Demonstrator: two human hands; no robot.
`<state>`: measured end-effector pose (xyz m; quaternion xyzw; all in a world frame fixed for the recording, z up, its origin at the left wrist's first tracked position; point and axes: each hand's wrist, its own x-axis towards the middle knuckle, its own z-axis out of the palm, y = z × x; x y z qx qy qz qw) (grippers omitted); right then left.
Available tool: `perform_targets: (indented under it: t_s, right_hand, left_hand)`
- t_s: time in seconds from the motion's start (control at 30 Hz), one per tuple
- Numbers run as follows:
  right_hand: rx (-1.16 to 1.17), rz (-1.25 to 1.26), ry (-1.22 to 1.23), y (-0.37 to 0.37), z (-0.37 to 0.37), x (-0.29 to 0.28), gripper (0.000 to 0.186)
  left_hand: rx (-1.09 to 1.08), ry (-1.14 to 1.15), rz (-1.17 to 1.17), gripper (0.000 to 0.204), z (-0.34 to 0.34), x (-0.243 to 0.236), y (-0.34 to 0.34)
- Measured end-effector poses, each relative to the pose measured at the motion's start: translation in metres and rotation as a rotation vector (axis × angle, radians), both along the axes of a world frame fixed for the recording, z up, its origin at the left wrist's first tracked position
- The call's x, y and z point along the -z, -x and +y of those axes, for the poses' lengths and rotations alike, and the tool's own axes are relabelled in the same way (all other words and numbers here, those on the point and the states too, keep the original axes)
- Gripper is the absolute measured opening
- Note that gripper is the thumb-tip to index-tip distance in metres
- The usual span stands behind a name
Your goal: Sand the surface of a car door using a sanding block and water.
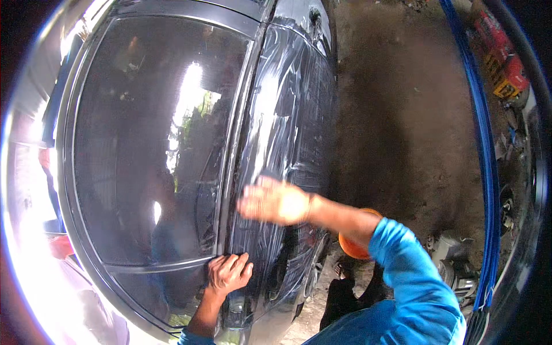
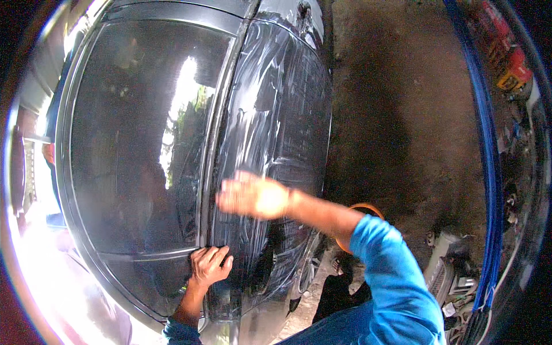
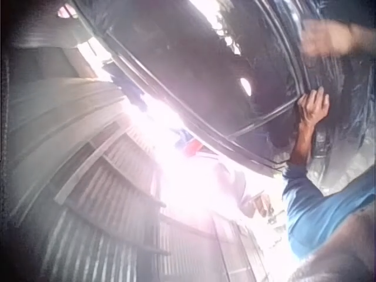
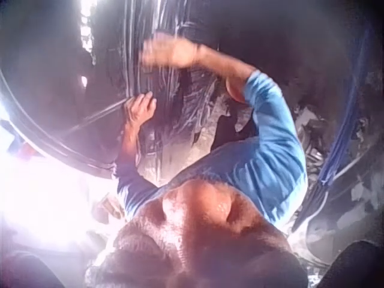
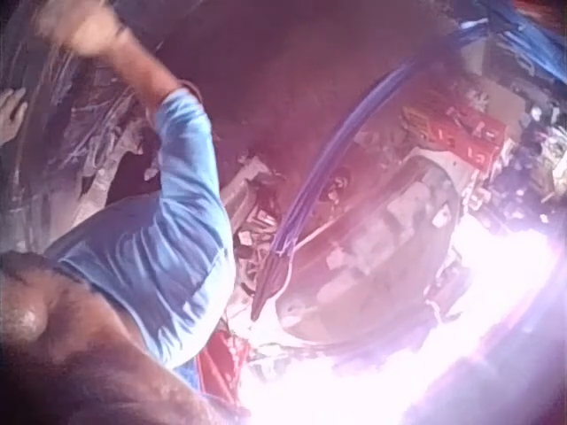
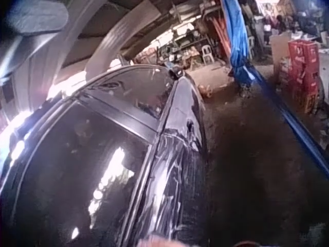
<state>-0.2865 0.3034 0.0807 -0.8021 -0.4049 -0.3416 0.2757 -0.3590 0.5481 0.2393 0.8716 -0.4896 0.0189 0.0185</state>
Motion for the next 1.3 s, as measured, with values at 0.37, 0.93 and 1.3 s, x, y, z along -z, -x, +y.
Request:
perform_targets:
  t_s: [0.37,0.93,1.3]
  right_hand:
    - [-0.104,0.074,-0.14,-0.001,-0.006,-0.004,0.052]
    - [0.35,0.102,-0.621,-0.211,-0.188,-0.008,0.035]
    - [0.017,0.737,-0.299,0.058,0.074,0.063,0.056]
  left_hand:
    - [-0.031,-0.054,0.03,0.029,-0.002,0.003,-0.003]
    - [-0.09,-0.15,0.062,0.042,0.003,0.005,0.003]
    - [-0.064,-0.096,0.061,0.033,0.006,0.006,-0.002]
